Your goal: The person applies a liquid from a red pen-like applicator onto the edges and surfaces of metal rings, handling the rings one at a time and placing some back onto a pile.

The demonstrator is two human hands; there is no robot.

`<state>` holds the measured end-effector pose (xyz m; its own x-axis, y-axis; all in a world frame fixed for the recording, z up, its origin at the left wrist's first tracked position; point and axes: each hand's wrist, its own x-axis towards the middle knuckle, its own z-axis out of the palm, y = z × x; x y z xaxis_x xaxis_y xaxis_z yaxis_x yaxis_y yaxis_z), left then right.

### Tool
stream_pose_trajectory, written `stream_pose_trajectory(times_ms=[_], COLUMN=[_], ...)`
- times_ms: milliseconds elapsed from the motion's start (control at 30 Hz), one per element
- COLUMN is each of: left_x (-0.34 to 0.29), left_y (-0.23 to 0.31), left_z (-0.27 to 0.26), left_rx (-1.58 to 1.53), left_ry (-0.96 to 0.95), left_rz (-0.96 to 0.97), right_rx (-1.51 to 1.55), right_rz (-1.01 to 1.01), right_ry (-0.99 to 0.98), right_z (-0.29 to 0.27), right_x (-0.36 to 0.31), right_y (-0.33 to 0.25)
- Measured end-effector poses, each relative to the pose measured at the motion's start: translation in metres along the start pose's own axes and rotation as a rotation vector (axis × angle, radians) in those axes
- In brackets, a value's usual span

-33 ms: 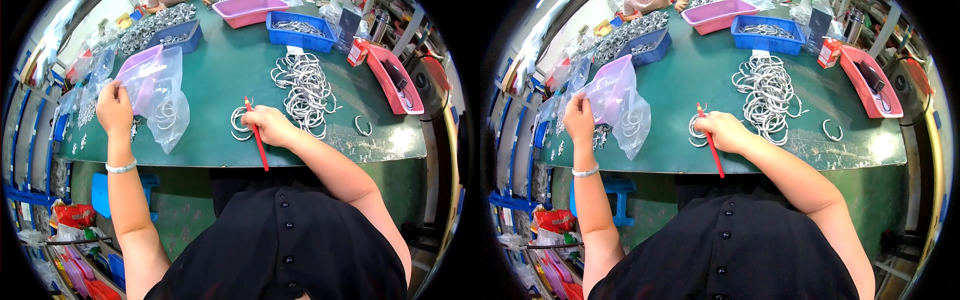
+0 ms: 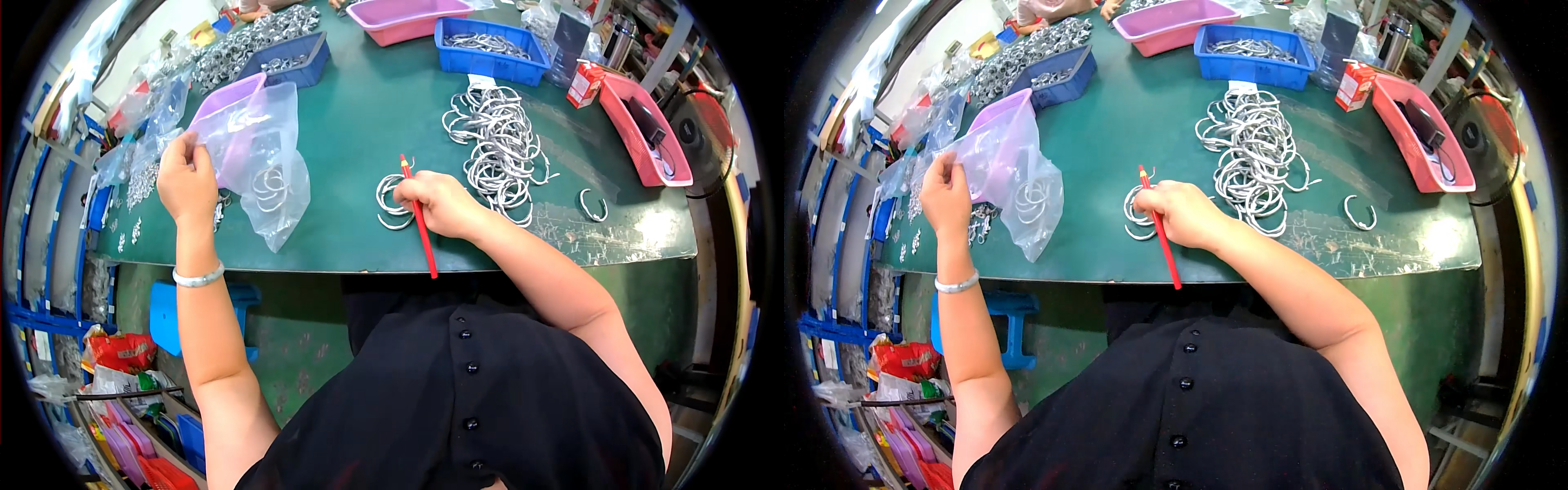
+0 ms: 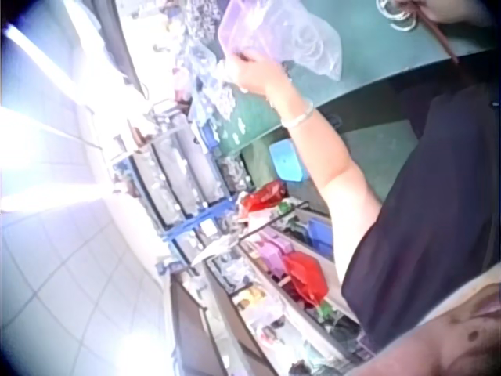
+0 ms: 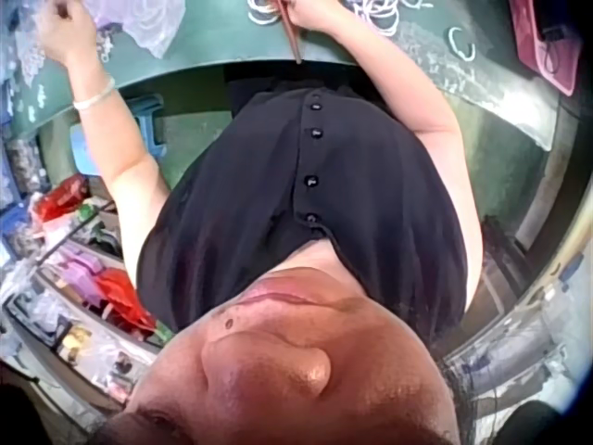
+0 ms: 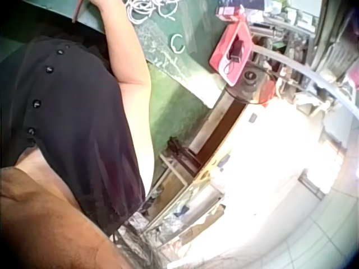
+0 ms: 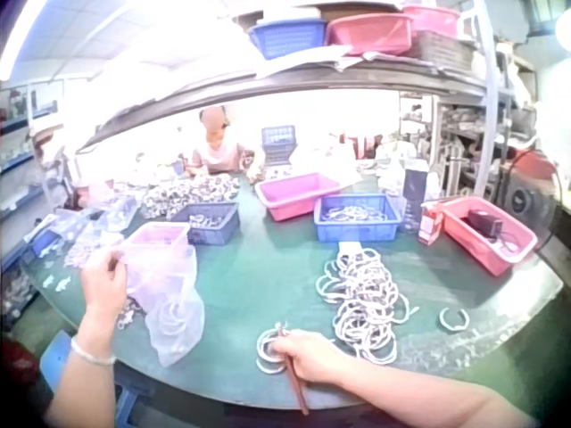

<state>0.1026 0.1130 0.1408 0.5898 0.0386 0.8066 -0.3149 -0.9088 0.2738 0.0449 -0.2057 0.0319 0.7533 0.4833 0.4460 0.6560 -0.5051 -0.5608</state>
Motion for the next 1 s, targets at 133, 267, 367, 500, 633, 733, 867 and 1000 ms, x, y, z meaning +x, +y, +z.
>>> stream_pose_trajectory(times_ms=[133, 267, 367, 500, 633, 733, 867, 1000], left_x=[-0.010, -0.017, -0.021, -0.034, -0.063, -0.085, -0.095, -0.095], left_y=[0.012, 0.023, 0.035, 0.066, 0.090, 0.106, 0.114, 0.121], left_z=[-0.014, -0.030, -0.035, -0.040, -0.031, -0.006, 0.011, 0.019], left_rx=[0.022, 0.136, 0.130, 0.078, -0.262, -0.962, -1.298, -1.407], left_ry=[0.064, 0.121, 0.184, 0.259, 0.003, -0.653, -1.098, -1.068], left_rz=[0.178, 0.292, 0.319, 0.374, 0.297, -0.528, -0.824, -0.880], right_rx=[0.261, 0.320, 0.309, 0.236, 0.254, 0.202, 0.110, 0.114], right_rz=[0.057, 0.065, 0.020, -0.108, -0.239, -0.341, -0.445, -0.416], right_ry=[0.156, 0.197, 0.238, 0.269, 0.235, 0.164, 0.055, 0.073], right_z=[0.002, -0.002, -0.007, -0.023, -0.039, -0.050, -0.065, -0.070], right_x=[0.007, 0.016, 0.018, 0.018, 0.012, 0.008, 0.000, -0.005], right_y=[0.002, -0.001, -0.003, -0.014, -0.031, -0.050, -0.066, -0.061])
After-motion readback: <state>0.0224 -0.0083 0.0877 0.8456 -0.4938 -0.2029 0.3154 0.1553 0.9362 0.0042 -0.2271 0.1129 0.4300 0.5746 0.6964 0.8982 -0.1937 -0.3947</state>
